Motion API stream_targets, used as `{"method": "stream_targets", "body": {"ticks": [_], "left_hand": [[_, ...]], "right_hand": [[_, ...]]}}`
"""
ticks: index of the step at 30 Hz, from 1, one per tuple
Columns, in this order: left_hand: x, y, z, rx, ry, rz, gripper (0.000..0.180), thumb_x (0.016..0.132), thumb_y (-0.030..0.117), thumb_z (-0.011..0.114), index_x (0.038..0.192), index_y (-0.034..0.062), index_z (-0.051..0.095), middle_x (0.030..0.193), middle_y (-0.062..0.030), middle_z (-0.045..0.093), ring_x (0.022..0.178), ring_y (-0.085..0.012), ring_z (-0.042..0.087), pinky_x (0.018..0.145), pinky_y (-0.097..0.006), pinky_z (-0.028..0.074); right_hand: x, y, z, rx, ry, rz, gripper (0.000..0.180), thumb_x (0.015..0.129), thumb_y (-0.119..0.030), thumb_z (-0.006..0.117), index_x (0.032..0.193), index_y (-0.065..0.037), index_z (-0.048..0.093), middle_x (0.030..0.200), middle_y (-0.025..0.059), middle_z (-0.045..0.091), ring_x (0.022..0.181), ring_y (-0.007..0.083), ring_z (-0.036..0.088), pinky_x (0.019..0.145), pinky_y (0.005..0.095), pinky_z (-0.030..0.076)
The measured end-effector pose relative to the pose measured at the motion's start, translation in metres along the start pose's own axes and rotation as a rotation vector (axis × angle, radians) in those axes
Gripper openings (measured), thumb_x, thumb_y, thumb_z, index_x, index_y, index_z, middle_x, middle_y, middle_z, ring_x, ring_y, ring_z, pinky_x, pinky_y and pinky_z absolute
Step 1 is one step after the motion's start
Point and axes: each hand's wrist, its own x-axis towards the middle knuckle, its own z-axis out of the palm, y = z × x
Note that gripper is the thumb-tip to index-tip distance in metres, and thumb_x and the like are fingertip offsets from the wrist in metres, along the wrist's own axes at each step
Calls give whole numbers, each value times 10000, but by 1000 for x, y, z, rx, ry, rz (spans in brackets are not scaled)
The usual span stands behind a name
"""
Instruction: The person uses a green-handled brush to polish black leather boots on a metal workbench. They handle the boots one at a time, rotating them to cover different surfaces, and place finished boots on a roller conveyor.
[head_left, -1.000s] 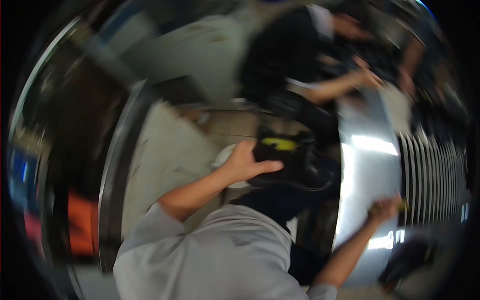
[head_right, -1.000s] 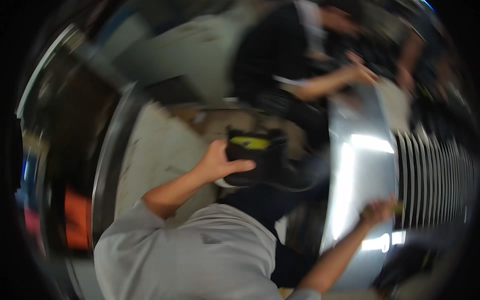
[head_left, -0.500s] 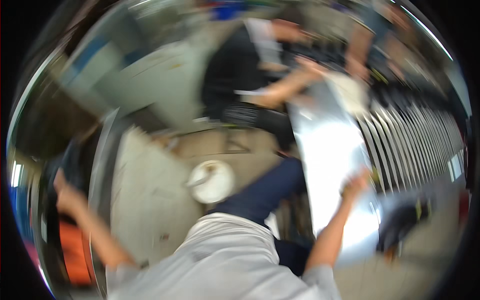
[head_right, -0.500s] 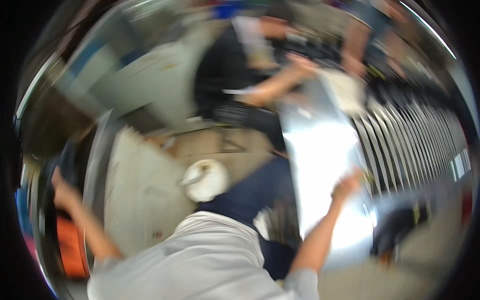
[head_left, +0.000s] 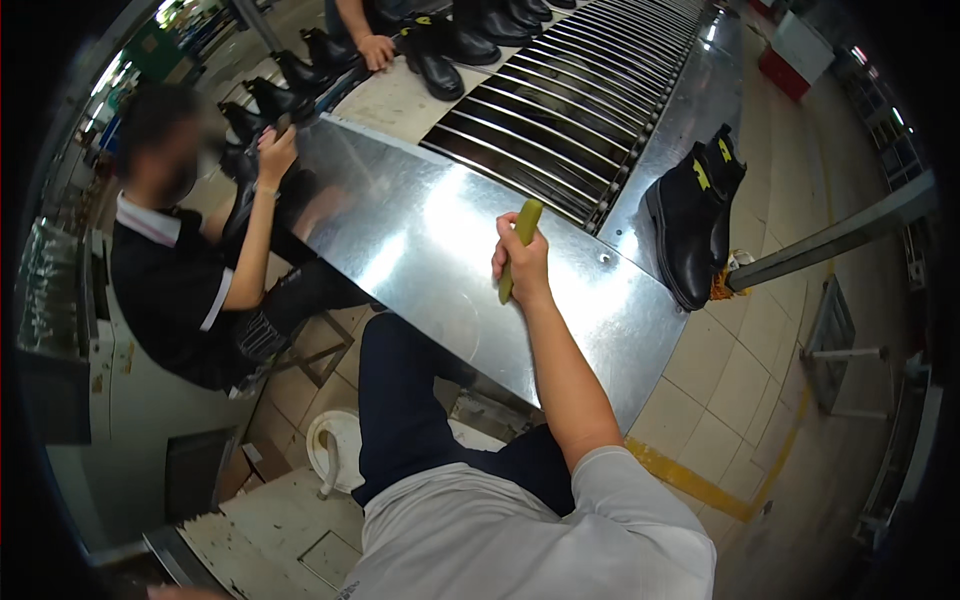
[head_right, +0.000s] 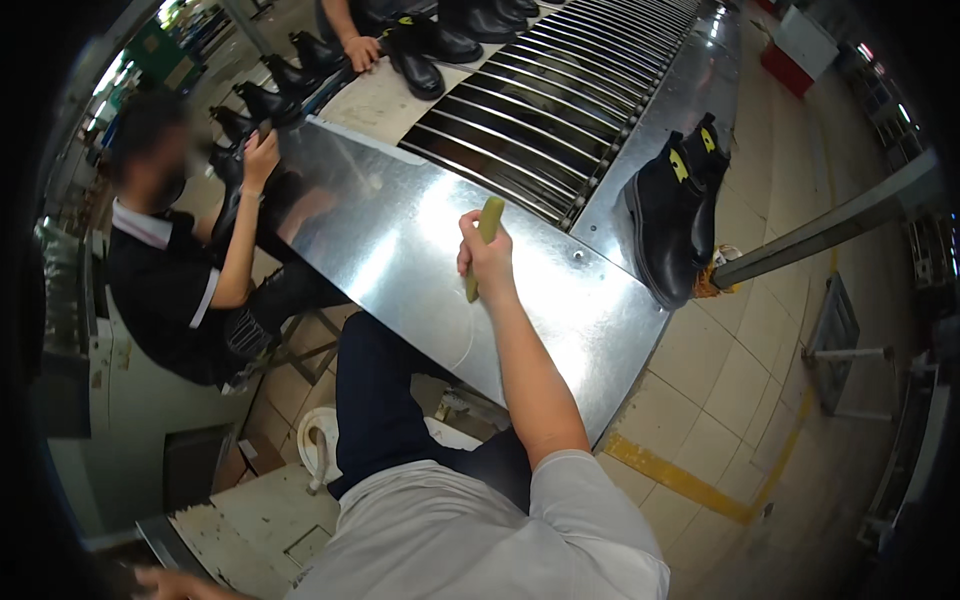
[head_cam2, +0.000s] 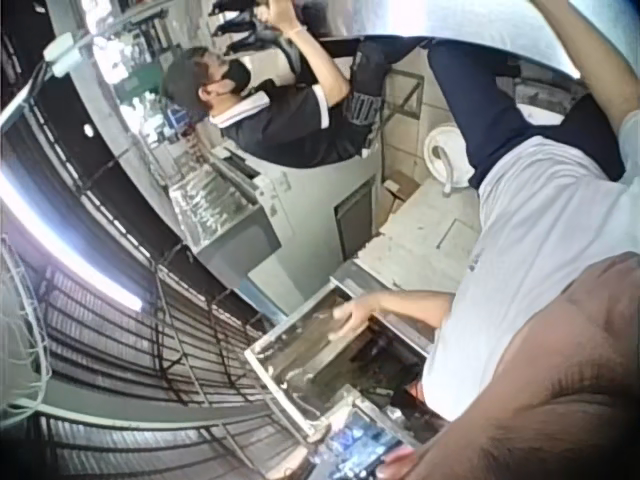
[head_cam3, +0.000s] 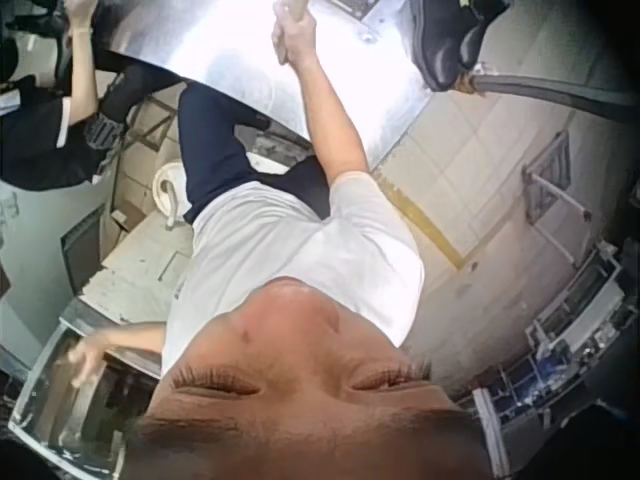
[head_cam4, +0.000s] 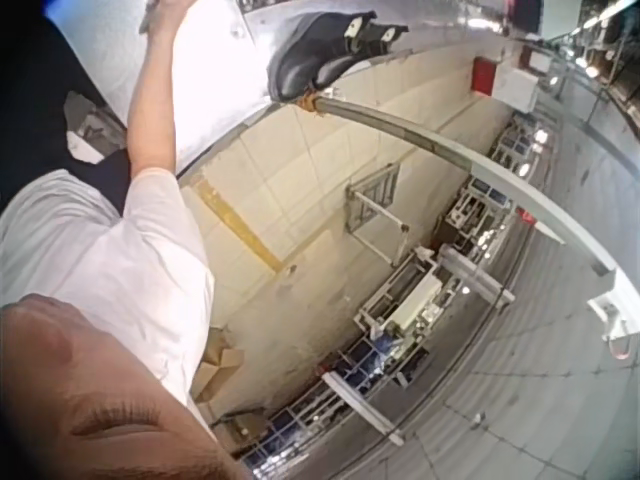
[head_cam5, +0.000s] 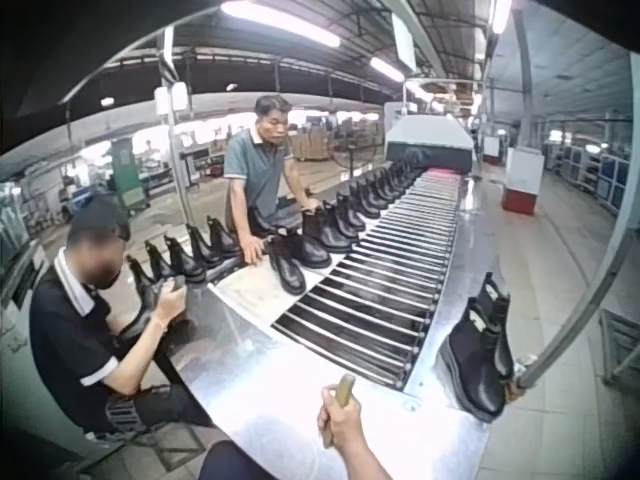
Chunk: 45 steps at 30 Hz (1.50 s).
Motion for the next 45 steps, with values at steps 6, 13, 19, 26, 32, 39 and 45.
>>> {"method": "stream_targets", "body": {"ticks": [6,13,19,26,32,39,45], "left_hand": [[-112,330,72,-1009,-670,38,523,1020,25,583,1519,-23,433,1544,-188,491,1423,-298,481,1183,-415,371],[-227,542,68,-1580,-1228,123,423,940,7,653,1361,-21,615,1401,-198,624,1355,-318,553,1146,-407,409],[-283,572,30,-1711,-1255,285,386,899,44,682,1284,36,661,1374,-193,625,1327,-392,549,1140,-504,397],[-303,567,29,-1605,-1219,409,240,906,122,704,1137,55,714,1331,-141,646,1327,-347,544,1143,-553,358],[-302,566,30,-1617,-1212,389,223,904,123,707,1114,52,718,1316,-144,657,1318,-347,555,1145,-543,358],[-306,567,29,-1651,-1194,365,202,907,118,703,1098,54,726,1299,-156,670,1302,-354,573,1140,-534,367],[-310,563,35,-1671,-1204,294,197,924,134,701,1096,41,729,1248,-140,702,1259,-340,608,1127,-509,391]], "right_hand": [[7,3,5,-3,-23,37,316,981,-328,706,1104,-60,593,603,18,534,471,118,512,459,275,415],[27,-37,-27,-132,357,-297,303,974,-274,718,1192,-74,657,782,1,620,625,93,579,562,257,456],[1,-174,-176,-1290,1072,-872,564,872,-390,839,1250,-9,664,1235,149,692,1090,352,681,974,419,519],[25,-200,-200,-1310,662,-436,808,787,-492,865,1351,24,602,1213,255,708,1150,430,671,970,465,518],[29,-194,-207,-1401,751,-379,657,800,-465,854,1191,22,647,1055,262,731,1030,469,686,888,507,524],[29,-202,-209,-1344,763,-469,531,790,-394,880,1018,21,638,850,189,703,813,353,691,771,448,524],[-16,-200,-122,-993,518,-236,399,817,-290,889,896,-32,595,731,-22,535,692,116,494,636,318,433]]}}
